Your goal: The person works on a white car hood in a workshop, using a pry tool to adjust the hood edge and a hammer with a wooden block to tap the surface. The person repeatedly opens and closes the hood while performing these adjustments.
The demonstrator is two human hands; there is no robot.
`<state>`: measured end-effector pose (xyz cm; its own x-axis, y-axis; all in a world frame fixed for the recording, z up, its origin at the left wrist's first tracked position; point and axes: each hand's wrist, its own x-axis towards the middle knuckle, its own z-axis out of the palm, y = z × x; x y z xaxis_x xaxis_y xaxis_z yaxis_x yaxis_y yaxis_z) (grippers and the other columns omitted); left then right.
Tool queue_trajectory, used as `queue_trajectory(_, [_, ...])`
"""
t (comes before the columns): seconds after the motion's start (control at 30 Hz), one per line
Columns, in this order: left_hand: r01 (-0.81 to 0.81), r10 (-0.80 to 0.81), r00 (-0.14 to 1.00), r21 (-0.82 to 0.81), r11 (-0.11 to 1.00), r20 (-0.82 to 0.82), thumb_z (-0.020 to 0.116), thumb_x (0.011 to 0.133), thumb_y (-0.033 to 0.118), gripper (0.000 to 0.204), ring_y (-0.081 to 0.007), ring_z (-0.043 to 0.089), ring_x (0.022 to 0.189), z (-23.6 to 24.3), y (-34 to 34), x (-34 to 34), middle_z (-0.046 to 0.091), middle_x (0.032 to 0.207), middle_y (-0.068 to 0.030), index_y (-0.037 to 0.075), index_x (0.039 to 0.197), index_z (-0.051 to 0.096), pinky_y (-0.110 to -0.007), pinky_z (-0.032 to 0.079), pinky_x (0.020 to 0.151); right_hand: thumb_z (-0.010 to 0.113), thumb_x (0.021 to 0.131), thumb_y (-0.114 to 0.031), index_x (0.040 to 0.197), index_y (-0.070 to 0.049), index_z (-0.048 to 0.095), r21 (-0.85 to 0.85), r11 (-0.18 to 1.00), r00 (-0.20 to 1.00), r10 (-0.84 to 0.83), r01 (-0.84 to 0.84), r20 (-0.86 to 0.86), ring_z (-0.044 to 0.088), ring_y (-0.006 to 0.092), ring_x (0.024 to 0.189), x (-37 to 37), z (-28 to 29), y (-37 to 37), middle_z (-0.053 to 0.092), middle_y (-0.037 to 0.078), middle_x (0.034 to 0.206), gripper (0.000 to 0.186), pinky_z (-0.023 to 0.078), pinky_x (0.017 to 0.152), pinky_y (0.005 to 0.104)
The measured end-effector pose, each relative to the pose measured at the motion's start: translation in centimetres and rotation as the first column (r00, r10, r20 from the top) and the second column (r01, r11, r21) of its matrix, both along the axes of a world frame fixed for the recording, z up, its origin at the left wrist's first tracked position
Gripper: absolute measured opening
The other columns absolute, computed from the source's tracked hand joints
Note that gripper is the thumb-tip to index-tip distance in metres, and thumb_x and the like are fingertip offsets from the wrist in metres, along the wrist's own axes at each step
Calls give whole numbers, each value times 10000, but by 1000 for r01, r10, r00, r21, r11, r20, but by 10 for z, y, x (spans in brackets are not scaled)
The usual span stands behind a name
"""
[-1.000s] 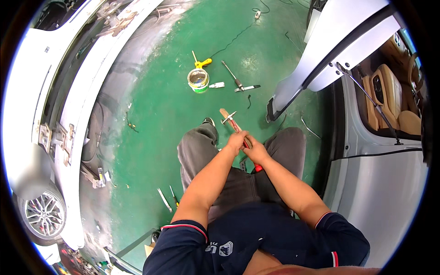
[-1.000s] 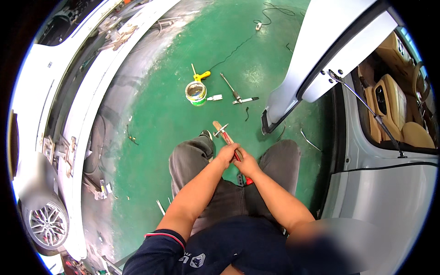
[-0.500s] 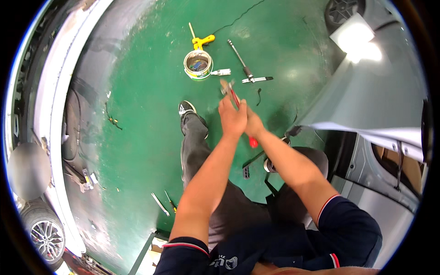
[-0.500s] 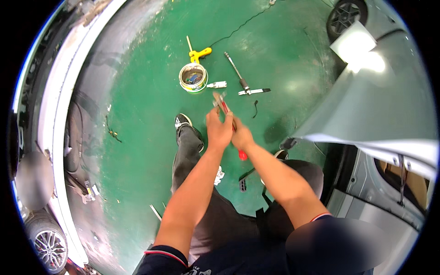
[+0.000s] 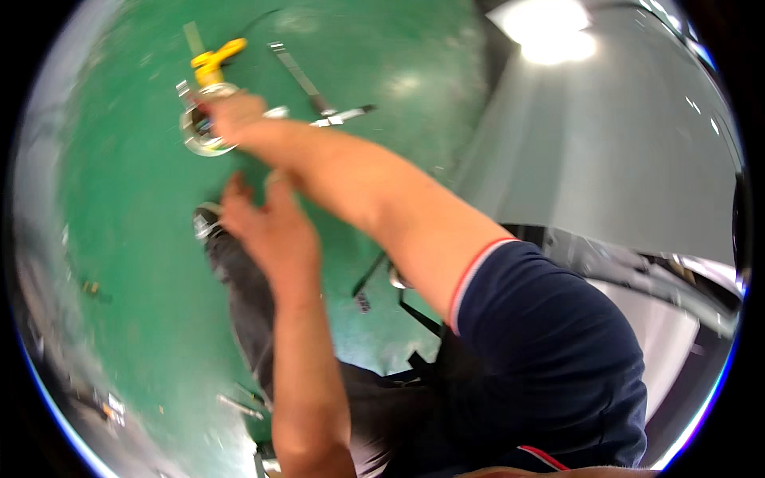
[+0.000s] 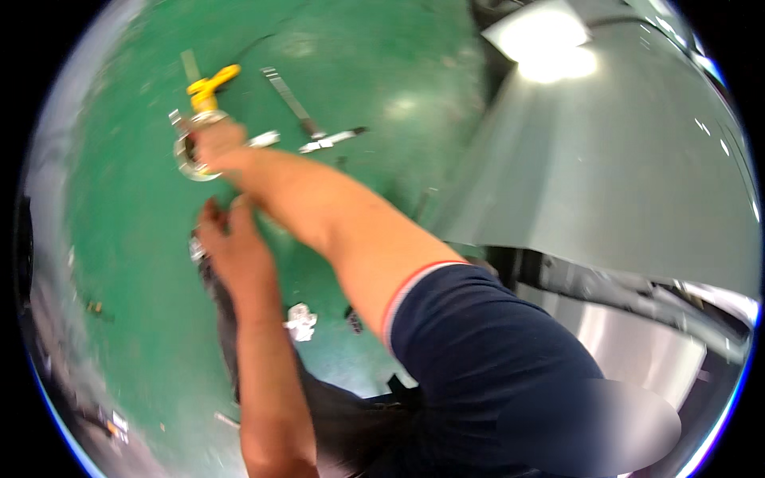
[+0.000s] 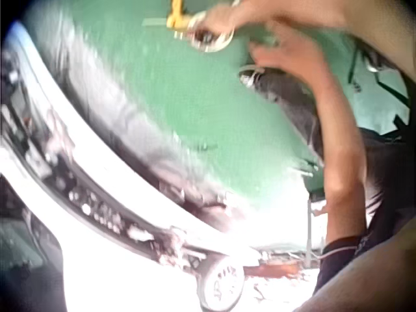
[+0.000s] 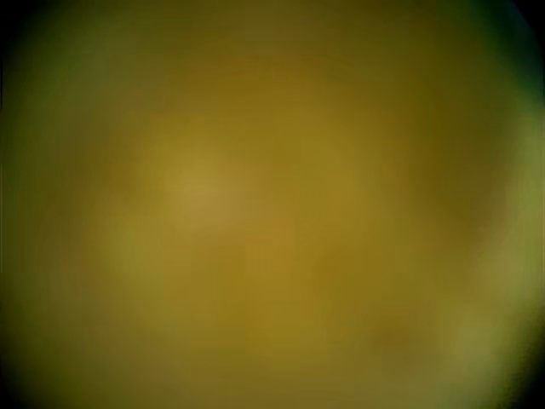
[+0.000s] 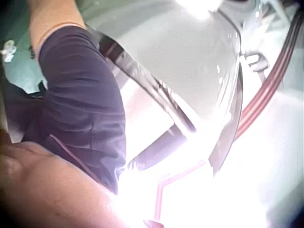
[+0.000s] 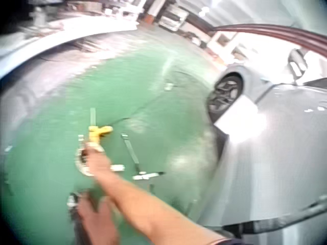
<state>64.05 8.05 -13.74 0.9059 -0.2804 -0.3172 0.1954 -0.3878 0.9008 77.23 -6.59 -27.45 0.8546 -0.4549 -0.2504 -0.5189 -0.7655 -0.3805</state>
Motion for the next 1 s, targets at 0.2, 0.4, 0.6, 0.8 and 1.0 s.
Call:
queue_trajectory(0.2, [-58,32,987,-158,986,-158,651,986,307,663,-335,480,1299,-14,-7,-12,406,1473,-235,-66,1482,417,-401,417,1086,685,878,-162,1653,-416,148,105,992,967,-42,70,-251,664,351,1172,-86,39,0,703,122,1278,976,571,921,425])
queue_trajectory(0.4, [50,-48,999,-109,993,23,675,963,268,558,-236,552,1128,-9,-26,-35,561,1229,-152,-87,1366,523,-354,434,1008,638,941,-349,1615,-317,305,231,909,934,-311,346,-176,693,449,992,-198,-2,24,637,262,1171,752,562,867,514])
queue_trajectory(0.6, [-51,30,987,-135,989,-156,681,964,282,629,-223,544,1178,-2,-28,-30,499,1298,-159,-84,1427,463,-334,455,1022,618,958,-318,1613,-306,293,281,896,939,-337,344,-73,690,465,971,-210,-58,43,612,268,1180,731,571,834,528])
queue_trajectory(0.8, [-7,-26,986,-200,980,-163,644,985,229,572,-213,561,1156,-26,-25,-29,557,1317,-151,-99,1416,460,-326,451,1011,598,975,-287,1611,-294,281,261,919,950,-312,296,20,687,481,951,-197,-80,55,586,273,1190,710,580,801,542])
queue_trajectory(1.0, [-86,-19,933,-275,958,-359,595,1016,247,493,-177,555,1178,6,-25,-28,560,1354,-99,-19,1418,492,-337,439,979,667,927,-197,1565,-300,387,232,910,938,-346,343,-30,669,439,1008,-182,-58,49,601,216,1185,704,578,806,531])
